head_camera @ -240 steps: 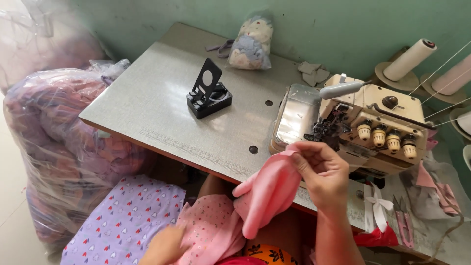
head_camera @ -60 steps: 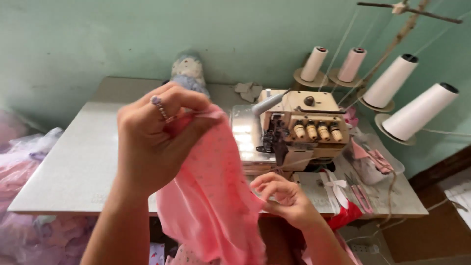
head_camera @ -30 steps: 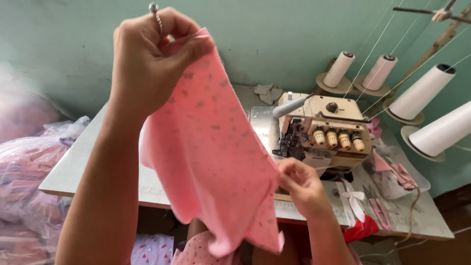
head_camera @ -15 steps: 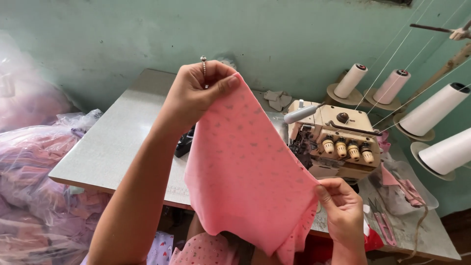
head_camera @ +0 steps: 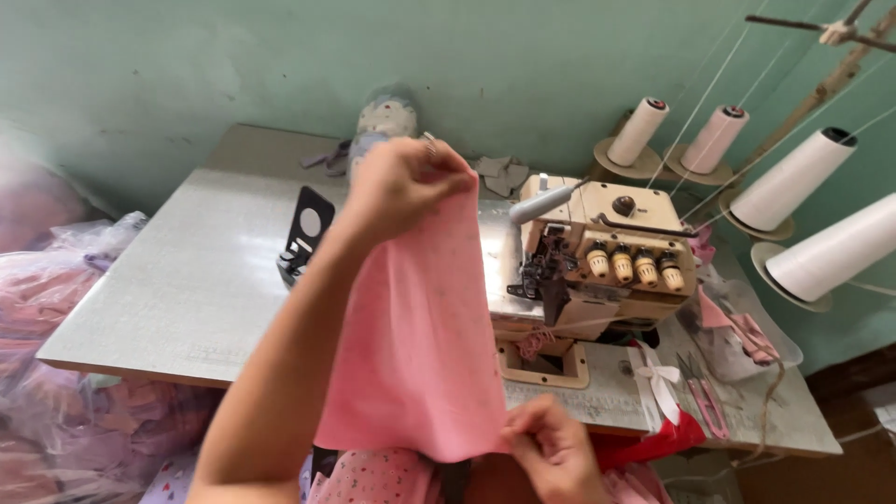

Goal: Inspecting and unfolding small pink fabric pieces at a sewing workstation

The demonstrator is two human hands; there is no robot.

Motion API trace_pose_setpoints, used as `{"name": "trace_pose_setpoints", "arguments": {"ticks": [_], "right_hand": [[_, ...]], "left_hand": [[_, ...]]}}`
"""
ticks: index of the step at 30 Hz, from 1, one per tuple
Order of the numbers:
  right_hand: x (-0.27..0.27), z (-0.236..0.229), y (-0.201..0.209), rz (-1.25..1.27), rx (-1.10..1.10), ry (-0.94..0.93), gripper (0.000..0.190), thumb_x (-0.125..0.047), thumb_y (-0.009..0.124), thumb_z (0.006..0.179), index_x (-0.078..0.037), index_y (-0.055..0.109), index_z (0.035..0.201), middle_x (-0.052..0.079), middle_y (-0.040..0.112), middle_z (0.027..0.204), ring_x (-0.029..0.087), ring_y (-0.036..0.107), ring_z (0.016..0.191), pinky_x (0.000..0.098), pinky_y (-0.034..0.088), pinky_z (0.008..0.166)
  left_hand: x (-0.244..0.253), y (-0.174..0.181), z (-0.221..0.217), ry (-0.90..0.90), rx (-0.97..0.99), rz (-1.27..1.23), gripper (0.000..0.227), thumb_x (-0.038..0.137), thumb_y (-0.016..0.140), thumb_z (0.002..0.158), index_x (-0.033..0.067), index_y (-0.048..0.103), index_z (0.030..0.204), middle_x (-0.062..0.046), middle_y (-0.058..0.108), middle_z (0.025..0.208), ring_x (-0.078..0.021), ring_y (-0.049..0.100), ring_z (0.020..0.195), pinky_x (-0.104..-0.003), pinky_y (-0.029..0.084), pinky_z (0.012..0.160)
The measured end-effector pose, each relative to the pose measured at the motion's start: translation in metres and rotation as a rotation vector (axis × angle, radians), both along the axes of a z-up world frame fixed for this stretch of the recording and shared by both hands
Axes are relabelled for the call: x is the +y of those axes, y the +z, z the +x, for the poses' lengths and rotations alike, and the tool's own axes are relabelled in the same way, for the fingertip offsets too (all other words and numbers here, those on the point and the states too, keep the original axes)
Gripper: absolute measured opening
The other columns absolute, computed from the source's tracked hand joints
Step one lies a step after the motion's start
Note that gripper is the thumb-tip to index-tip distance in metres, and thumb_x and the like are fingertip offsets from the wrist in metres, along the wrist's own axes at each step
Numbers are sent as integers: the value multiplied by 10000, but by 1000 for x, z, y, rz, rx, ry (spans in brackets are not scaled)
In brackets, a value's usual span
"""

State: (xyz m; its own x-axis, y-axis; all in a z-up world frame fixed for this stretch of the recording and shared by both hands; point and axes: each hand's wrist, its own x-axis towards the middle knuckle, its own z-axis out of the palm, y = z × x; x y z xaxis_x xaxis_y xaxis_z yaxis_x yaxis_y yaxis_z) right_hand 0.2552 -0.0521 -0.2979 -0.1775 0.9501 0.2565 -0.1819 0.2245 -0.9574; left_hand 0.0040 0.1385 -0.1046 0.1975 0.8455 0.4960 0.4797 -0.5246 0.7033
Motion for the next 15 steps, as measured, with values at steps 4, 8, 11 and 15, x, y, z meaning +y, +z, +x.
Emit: {"name": "trace_pose_setpoints", "arguments": {"ticks": [4,8,11,15], "right_hand": [[-15,-8,-39,77,-512,-190,134,-145,818,853,-155,715,767,-51,758,746,84,699,713,221,522,727],[-26,-6,-79,-95,-545,-233,181,-139,811,852,-175,692,720,-71,673,661,72,572,570,203,459,591],[-30,-2,-74,-91,-556,-265,184,-128,787,820,-180,655,702,-58,668,654,102,603,601,210,469,630],[-27,10,-75,-349,-462,-94,176,-80,823,849,-126,681,756,-24,687,677,85,601,633,199,458,668]], "left_hand": [[68,-116,48,21,397,-260,162,440,748,878,308,821,935,77,801,976,-128,704,856,-322,510,683],[65,-182,79,-80,239,-268,125,357,739,910,265,820,935,72,797,991,-189,544,1037,-372,438,895],[50,-191,96,63,226,-204,213,476,745,873,300,808,976,29,652,1021,-222,497,1078,-401,307,957],[25,-210,111,241,288,122,249,341,706,949,154,683,786,-2,653,784,-221,544,772,-391,363,735]]}}
